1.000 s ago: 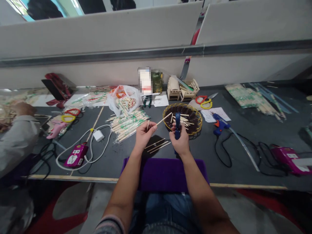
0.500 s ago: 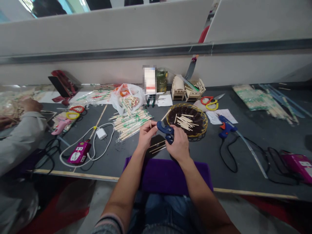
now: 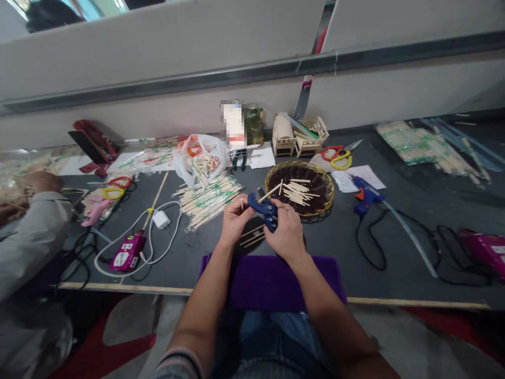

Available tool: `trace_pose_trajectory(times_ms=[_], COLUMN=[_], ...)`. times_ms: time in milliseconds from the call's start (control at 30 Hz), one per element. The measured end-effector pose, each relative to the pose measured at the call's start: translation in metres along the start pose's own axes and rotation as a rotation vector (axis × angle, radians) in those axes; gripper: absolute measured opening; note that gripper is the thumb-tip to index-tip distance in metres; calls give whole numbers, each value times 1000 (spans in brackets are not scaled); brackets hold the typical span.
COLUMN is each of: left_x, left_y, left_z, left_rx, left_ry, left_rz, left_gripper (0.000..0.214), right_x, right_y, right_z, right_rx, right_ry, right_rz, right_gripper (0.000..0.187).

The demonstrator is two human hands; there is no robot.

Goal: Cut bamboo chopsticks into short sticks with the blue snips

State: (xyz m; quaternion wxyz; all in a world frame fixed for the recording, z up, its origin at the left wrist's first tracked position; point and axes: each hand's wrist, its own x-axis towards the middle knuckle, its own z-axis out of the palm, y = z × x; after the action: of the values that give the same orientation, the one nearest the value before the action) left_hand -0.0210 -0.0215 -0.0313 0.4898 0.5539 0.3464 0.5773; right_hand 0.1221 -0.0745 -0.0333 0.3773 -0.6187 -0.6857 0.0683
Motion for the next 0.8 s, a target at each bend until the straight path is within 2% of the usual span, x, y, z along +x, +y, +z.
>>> trace_pose_trajectory(times_ms=[433,633,800], left_x=[1,2,-1], left_y=[6,17,25], left_z=[-4,-7,-10], left_rx=[141,220,226], left_ry=[-59,-108,-181], left_rz=[114,222,282], left_gripper=[16,19,16], right_x=[-1,1,2], right_y=[3,6,6], right_z=[3,0,-2], right_rx=[23,56,105], right_ry=[81,110,182], right_rz=[-62,-172,-263], right_gripper=[57,54,49])
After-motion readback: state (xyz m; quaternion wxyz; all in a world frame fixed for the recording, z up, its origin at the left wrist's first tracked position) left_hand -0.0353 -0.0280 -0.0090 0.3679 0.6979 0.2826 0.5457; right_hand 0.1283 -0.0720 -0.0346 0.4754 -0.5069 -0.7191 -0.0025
